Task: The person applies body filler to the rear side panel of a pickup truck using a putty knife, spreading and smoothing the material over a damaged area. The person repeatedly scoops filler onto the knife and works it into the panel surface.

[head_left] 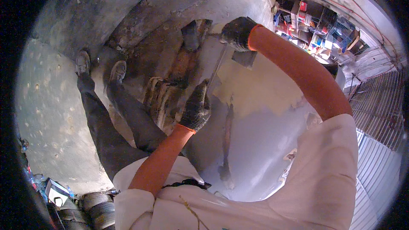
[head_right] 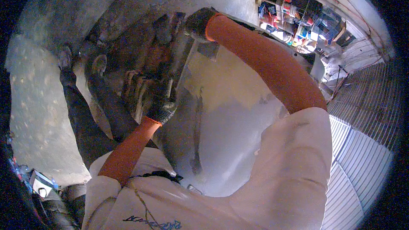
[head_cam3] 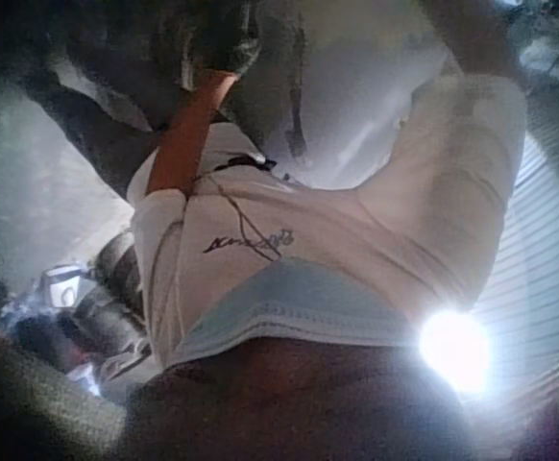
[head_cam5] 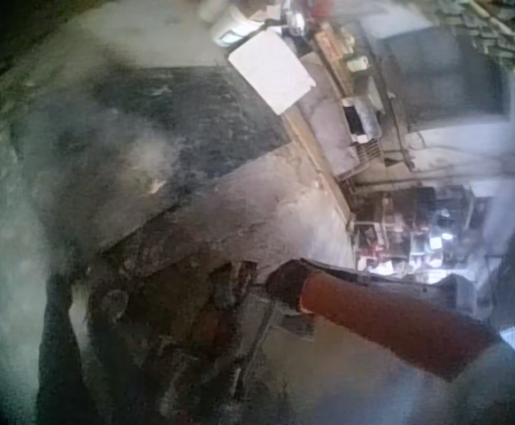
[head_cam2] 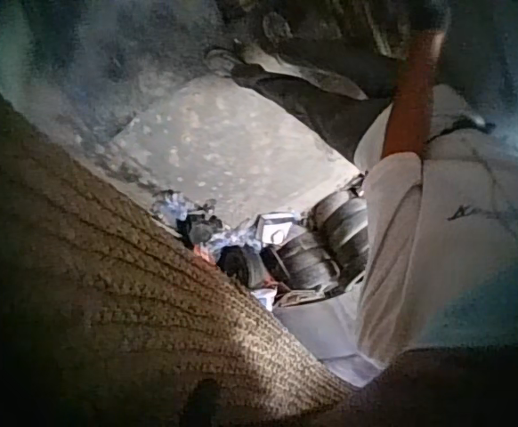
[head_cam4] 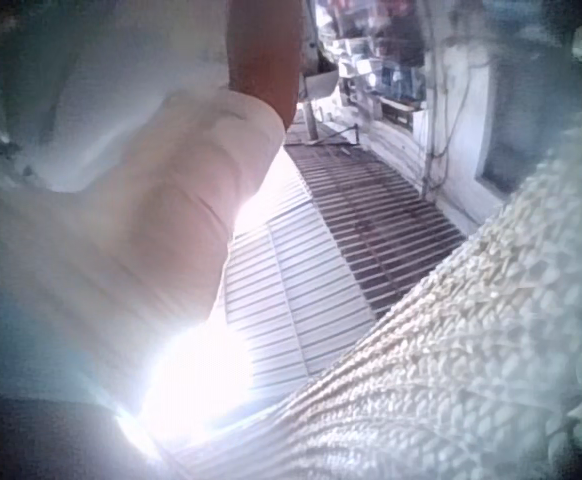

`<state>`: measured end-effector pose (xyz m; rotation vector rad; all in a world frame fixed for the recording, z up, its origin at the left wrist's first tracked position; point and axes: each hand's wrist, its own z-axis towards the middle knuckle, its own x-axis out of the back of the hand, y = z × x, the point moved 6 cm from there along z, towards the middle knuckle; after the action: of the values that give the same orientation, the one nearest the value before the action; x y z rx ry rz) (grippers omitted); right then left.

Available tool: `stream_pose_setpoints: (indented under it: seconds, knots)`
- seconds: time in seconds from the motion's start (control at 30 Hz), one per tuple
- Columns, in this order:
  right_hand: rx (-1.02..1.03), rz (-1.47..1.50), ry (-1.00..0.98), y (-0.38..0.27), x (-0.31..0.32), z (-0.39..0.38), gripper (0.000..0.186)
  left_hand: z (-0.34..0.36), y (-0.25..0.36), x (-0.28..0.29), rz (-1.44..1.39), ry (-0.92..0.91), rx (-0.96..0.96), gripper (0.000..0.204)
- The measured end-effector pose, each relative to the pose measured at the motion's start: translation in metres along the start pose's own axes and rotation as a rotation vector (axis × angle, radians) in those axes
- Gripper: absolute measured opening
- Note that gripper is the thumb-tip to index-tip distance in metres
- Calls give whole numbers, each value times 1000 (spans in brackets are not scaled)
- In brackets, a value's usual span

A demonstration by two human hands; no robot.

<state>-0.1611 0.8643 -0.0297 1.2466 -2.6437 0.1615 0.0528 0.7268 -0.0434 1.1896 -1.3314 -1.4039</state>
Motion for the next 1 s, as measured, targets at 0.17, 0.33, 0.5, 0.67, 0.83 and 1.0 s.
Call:
stream_pose_setpoints:
  seconds: [0.17,0.33,0.5,0.67,0.83,1.0]
  knots:
    - [27,0,22,7,-16,-7,28,-3,-1,-22,-84,-74,81,51]
    - [20,7,-3,10,-33,-6,26,-9,-6,-30,-154,-120,181,54]
    - [46,-74,-29,9,-40,-10,22,-17,-14,-42,-122,-177,149,64]
    - [61,-153,54,9,-53,-10,20,-20,-10,-46,-103,-136,133,68]
    - [162,-160,236,11,-64,-16,16,-17,-6,-51,-152,-213,225,66]
    - [74,-117,145,17,-65,-23,17,-10,10,-50,-154,-193,164,66]
